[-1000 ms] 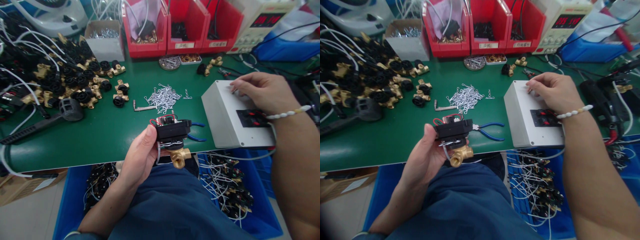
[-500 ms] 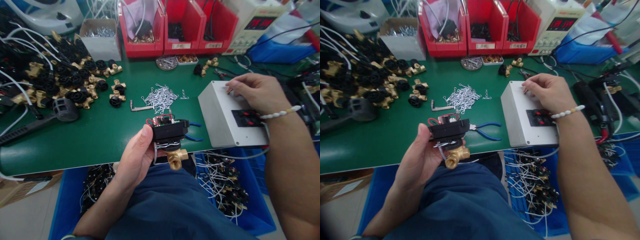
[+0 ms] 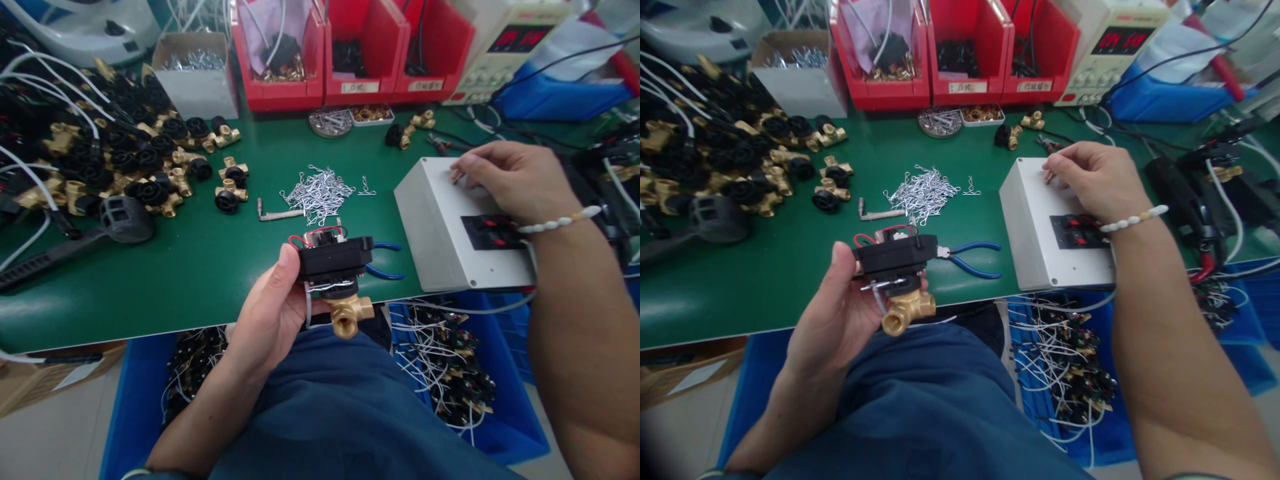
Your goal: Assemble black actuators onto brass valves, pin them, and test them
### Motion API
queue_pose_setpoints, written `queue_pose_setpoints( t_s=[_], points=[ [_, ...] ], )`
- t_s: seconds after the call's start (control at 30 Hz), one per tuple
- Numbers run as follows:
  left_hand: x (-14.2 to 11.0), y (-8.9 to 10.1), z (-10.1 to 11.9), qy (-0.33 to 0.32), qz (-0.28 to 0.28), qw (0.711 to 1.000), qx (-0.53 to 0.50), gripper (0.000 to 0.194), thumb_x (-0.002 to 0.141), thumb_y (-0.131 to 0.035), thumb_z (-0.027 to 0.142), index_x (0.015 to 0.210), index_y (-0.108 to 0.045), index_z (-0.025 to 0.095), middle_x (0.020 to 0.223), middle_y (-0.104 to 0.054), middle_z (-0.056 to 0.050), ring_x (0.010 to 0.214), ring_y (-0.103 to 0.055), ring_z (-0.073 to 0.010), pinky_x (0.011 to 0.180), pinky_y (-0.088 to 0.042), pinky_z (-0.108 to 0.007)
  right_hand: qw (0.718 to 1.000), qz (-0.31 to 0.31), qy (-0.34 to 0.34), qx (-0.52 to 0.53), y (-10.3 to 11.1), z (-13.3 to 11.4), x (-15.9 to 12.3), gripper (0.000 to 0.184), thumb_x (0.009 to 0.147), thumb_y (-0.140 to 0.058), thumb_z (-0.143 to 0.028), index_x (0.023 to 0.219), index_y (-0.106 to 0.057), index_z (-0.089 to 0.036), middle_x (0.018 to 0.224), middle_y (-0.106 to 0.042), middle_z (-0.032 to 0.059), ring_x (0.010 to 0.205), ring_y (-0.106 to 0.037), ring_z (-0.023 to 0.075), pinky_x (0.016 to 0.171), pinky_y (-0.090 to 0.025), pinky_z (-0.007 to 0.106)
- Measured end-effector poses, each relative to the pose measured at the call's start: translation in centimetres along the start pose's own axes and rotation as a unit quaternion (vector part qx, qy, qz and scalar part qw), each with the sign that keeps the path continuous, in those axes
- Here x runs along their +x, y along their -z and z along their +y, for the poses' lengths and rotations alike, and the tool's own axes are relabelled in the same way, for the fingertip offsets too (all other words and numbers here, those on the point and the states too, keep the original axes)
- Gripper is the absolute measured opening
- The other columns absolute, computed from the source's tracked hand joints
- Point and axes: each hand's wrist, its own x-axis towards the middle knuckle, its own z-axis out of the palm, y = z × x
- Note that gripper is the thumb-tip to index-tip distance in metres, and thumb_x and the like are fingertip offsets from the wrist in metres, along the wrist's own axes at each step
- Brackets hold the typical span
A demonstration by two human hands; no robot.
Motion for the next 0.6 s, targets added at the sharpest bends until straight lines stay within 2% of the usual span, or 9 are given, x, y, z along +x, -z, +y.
queue_pose_setpoints(
  t_s=[0.1,0.2,0.33,0.47,0.6],
  points=[
    [0.1,0.0,0.2,0.025,-0.019,0.999,-0.021,0.053,0.089,-0.063,0.066,0.114,-0.073,0.02,0.097,-0.079,-0.007,0.088,-0.077,-0.0263,0.075,-0.065,-0.037,1.0,0.004,-0.006,-0.019,0.1,-0.6,-0.3,0.022,0.096,-0.061,-0.028,0.091,-0.074,-0.011,0.097,-0.075,0.0123,0.067,-0.052,0.006,0.071,-0.043,0.025],
    [0.3,-0.2,0.6,0.06,-0.054,0.995,-0.057,0.053,0.089,-0.063,0.066,0.109,-0.073,0.018,0.088,-0.078,-0.006,0.079,-0.078,-0.0234,0.069,-0.065,-0.033,0.999,0.011,-0.016,-0.045,0.1,-1.1,-0.4,0.026,0.098,-0.059,-0.03,0.086,-0.073,-0.012,0.087,-0.072,0.0083,0.065,-0.05,0.0056,0.069,-0.04,0.027],
    [0.4,-0.4,1.2,0.107,-0.084,0.985,-0.11,0.048,0.099,-0.05,0.06,0.108,-0.071,0.018,0.087,-0.079,-0.007,0.075,-0.079,-0.0198,0.07,-0.065,-0.031,0.999,0.028,-0.011,-0.029,-0.1,-0.6,-0.1,0.026,0.097,-0.06,-0.026,0.077,-0.071,-0.015,0.066,-0.06,-0.0009,0.059,-0.047,0.0055,0.066,-0.038,0.027],
    [0.5,-0.5,1.3,0.135,-0.088,0.976,-0.145,0.055,0.104,-0.036,0.058,0.105,-0.073,0.017,0.084,-0.079,-0.007,0.074,-0.079,-0.0189,0.07,-0.066,-0.031,0.999,0.029,-0.005,-0.021,-0.3,-0.1,0.2,0.026,0.097,-0.061,-0.023,0.074,-0.07,-0.015,0.063,-0.057,-0.0031,0.058,-0.045,0.0048,0.065,-0.035,0.027],
    [0.5,-0.4,1.4,0.127,-0.074,0.979,-0.144,0.055,0.102,-0.04,0.06,0.106,-0.074,0.017,0.081,-0.078,-0.007,0.07,-0.078,-0.0195,0.069,-0.066,-0.032,0.999,0.028,-0.002,-0.024,-0.2,0.0,0.2,0.026,0.097,-0.06,-0.024,0.076,-0.071,-0.015,0.064,-0.057,-0.0029,0.059,-0.046,0.005,0.065,-0.034,0.028]
  ],
)
